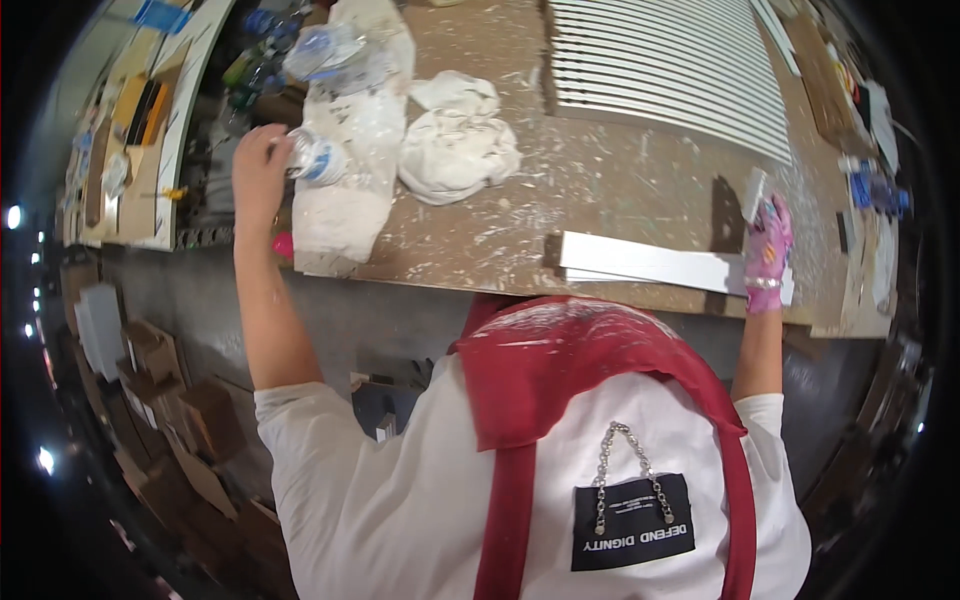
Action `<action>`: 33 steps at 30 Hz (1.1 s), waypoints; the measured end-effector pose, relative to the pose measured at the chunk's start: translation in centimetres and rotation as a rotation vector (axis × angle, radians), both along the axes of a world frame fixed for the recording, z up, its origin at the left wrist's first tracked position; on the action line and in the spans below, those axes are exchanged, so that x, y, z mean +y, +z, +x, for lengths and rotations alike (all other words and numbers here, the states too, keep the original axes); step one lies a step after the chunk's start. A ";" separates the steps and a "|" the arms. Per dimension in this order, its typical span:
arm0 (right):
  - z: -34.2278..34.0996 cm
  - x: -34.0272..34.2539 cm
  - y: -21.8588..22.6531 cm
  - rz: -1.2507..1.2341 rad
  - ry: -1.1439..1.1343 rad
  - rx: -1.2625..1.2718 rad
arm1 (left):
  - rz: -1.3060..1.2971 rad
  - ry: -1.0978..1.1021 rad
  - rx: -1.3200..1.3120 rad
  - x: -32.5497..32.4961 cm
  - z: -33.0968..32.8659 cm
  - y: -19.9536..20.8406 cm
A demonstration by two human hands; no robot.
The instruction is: The person sands the edges and surfaces of white wooden slats using a sanding block. The person wipes the dust from the slats and the work surface with a cloth, stacking the finished slats together.
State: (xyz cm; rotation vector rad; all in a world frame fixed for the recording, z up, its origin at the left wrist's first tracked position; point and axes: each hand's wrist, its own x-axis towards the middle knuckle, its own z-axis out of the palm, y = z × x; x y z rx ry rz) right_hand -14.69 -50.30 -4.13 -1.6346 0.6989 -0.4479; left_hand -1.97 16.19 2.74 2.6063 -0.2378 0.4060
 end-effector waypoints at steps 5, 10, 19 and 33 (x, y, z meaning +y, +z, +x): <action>-1.2 -0.6 -0.4 -0.054 0.050 -0.047 | -0.112 0.177 -0.043 -2.1 -1.1 2.3; -2.1 2.0 1.9 -0.061 0.080 -0.100 | -0.820 0.165 0.247 -11.8 -6.1 3.0; -3.8 4.2 3.0 0.050 0.316 -0.050 | -0.411 -0.004 0.343 -24.3 -14.1 -1.2; -3.7 1.9 -0.1 0.007 0.387 -0.175 | -0.469 0.032 0.462 -26.2 -14.4 -1.4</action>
